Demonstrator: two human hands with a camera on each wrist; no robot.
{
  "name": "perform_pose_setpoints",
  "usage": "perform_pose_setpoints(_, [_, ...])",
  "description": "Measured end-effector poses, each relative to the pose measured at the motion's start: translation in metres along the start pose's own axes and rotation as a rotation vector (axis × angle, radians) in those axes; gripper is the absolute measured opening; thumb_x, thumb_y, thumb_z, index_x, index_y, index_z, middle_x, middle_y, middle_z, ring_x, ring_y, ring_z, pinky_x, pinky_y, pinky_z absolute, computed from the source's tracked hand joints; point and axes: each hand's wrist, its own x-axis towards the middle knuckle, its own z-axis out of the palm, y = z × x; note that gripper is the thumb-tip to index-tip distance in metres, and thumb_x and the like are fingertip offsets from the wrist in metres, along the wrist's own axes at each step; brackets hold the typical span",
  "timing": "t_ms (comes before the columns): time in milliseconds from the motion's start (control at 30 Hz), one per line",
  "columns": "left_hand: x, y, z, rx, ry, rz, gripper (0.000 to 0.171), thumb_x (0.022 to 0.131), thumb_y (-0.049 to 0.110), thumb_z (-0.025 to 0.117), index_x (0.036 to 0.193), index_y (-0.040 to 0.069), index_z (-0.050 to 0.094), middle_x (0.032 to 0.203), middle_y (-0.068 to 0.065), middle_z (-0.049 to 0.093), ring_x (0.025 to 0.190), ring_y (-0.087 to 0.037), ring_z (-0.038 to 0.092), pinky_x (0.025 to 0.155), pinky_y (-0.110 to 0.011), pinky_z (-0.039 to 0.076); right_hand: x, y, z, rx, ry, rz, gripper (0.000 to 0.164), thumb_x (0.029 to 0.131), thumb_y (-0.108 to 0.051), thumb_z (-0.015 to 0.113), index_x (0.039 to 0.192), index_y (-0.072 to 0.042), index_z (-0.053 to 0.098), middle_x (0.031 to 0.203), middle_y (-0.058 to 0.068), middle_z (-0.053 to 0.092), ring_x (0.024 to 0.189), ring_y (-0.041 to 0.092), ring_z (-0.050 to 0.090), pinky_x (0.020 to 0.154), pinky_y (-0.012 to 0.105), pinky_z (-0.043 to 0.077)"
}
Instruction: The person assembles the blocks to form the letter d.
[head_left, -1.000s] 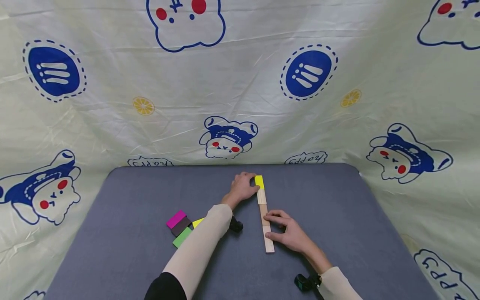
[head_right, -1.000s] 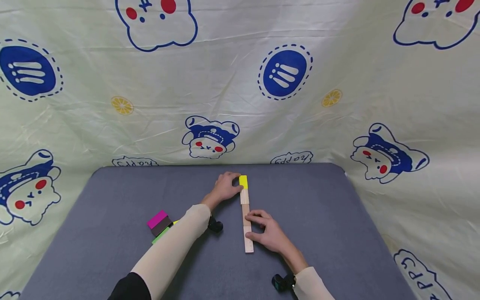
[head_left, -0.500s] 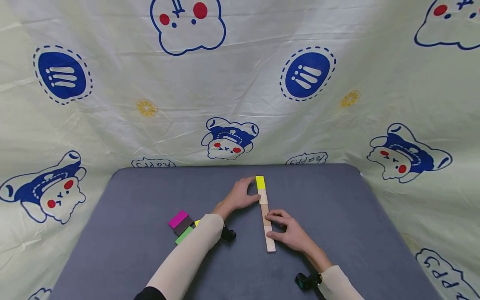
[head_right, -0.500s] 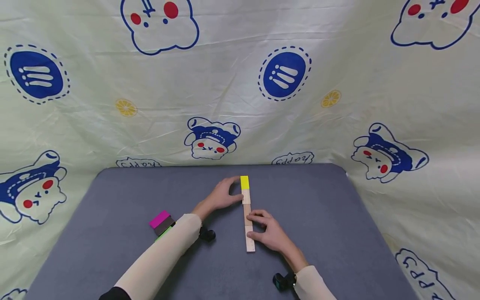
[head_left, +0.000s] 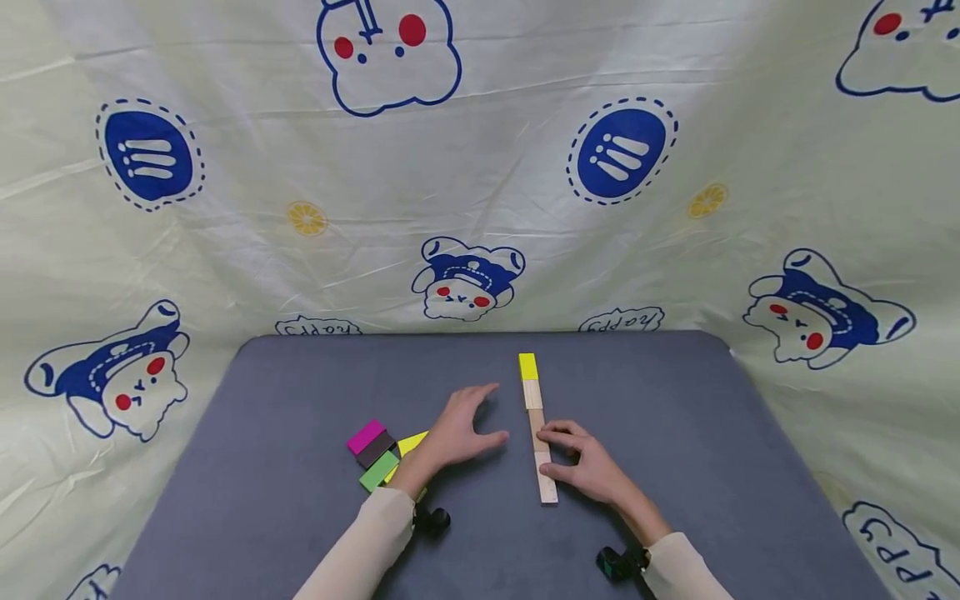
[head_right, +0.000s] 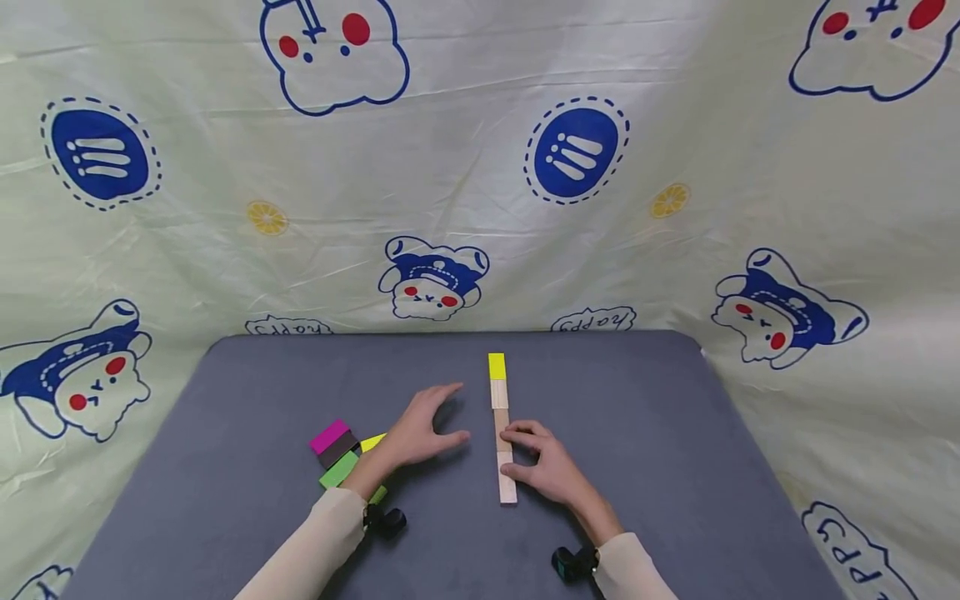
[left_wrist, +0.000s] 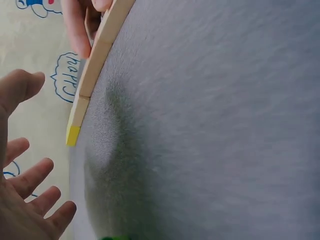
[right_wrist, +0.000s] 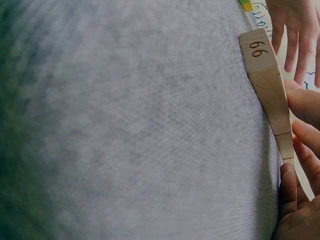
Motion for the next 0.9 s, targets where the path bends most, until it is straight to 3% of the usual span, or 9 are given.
perform_pose_setpoints(167, [-0.024,0.002,-0.003,0.007,0.015,0.007,0.082,0.09,0.046,0.074,0.159,0.019,0.04,0.158,-0.009,0.045,0.148,-0.033,0.037,0.117,-0.059,0.036,0.0,0.0,0.0,0.007,-0.006,0.015,0.05,0.089,-0.031,0.082,0.133,-0.011,0.069,0.138,0.008,0.058,0.127,0.032,0.054,0.099,0.05,0.047])
perform_pose_setpoints(300, [-0.042,-0.001,-0.006,0.019,0.05,0.03,0.081,0.089,0.045,0.076,0.157,0.02,0.042,0.156,-0.008,0.048,0.148,-0.034,0.037,0.116,-0.061,0.035,0.001,0.0,0.0,0.006,-0.003,0.023,0.05,0.089,-0.03,0.082,0.133,-0.012,0.069,0.139,0.008,0.058,0.126,0.031,0.055,0.099,0.049,0.047])
perform_pose_setpoints(500, [-0.064,-0.011,-0.016,0.055,0.103,0.045,0.079,0.088,0.046,0.077,0.155,0.019,0.045,0.151,-0.007,0.052,0.145,-0.033,0.041,0.113,-0.063,0.036,0.0,0.0,0.0,-0.006,0.005,0.016,0.049,0.088,-0.028,0.083,0.133,-0.013,0.07,0.138,0.006,0.059,0.124,0.029,0.056,0.097,0.044,0.048])
perform_pose_setpoints(900, [-0.1,-0.04,-0.046,0.078,0.155,-0.007,0.078,0.085,0.04,0.081,0.153,0.016,0.05,0.148,-0.007,0.054,0.142,-0.032,0.044,0.115,-0.062,0.034,-0.001,0.0,0.001,0.007,0.011,0.008,0.049,0.089,-0.028,0.082,0.134,-0.013,0.07,0.139,0.006,0.059,0.124,0.027,0.055,0.095,0.037,0.048])
